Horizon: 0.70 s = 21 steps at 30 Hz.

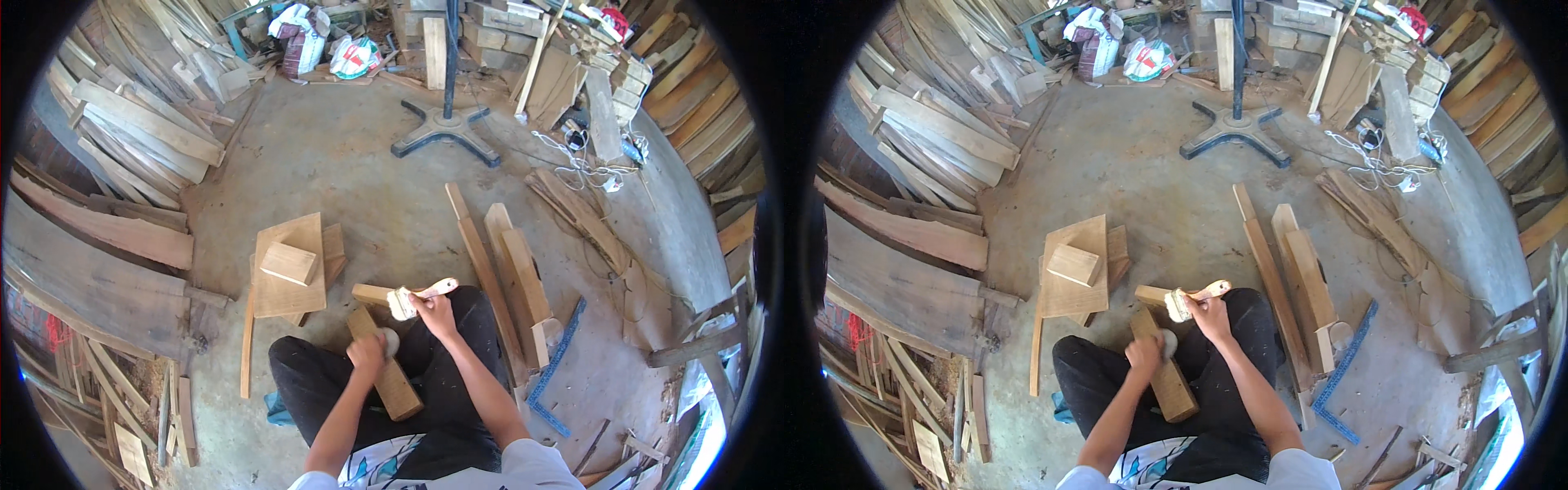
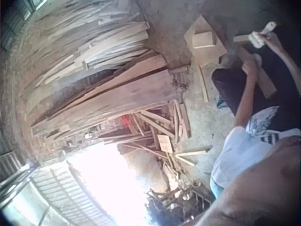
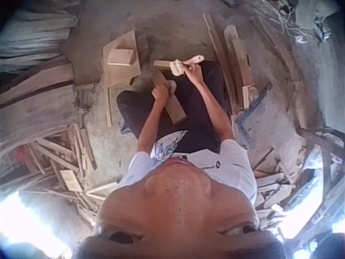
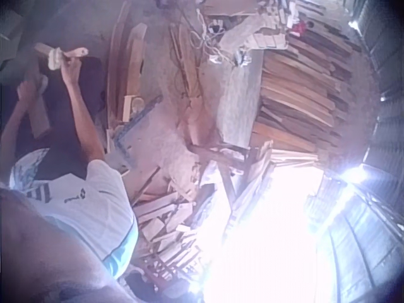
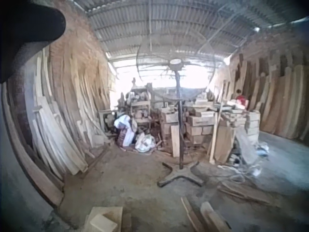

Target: Sanding, chiseling, and applying a finish to wood pieces while sitting on the floor.

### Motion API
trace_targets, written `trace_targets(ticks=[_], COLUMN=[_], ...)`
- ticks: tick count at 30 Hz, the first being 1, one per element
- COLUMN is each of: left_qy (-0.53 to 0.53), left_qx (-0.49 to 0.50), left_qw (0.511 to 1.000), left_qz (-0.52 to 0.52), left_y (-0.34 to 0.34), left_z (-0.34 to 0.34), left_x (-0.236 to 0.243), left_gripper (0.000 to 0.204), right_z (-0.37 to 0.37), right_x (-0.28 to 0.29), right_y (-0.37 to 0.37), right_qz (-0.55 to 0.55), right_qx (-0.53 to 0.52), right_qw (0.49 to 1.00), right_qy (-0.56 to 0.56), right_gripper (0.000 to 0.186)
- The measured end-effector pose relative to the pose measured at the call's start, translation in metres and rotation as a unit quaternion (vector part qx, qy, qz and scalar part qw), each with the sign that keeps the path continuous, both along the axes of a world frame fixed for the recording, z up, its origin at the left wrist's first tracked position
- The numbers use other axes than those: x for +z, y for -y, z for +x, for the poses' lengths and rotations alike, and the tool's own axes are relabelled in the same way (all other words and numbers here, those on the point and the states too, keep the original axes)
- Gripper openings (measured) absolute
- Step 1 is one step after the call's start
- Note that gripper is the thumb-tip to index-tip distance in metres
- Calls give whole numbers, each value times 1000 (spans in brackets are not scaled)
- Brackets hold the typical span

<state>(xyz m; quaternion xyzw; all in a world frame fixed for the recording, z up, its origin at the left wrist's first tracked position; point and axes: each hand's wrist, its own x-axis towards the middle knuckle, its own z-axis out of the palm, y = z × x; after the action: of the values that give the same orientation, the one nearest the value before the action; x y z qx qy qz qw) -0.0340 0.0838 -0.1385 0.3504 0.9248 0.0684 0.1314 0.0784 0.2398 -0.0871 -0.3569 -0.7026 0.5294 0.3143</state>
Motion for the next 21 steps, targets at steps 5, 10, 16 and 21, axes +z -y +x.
trace_targets(ticks=[5,10,16,21], left_qy=[-8,40,45,-6], left_qx=[96,-41,-51,-54], left_qw=[995,998,992,998], left_qz=[-2,-1,107,13], left_y=[-9,28,98,46], left_z=[-66,3,73,38], left_x=[-34,6,75,36], left_gripper=[50,49,46,52], right_z=[-17,-1,-11,-2], right_x=[25,17,14,7], right_y=[19,5,3,-2], right_qz=[-40,-24,-34,-42], right_qx=[26,6,16,14], right_qw=[999,1000,999,999], right_qy=[5,-1,17,19], right_gripper=[29,28,29,29])
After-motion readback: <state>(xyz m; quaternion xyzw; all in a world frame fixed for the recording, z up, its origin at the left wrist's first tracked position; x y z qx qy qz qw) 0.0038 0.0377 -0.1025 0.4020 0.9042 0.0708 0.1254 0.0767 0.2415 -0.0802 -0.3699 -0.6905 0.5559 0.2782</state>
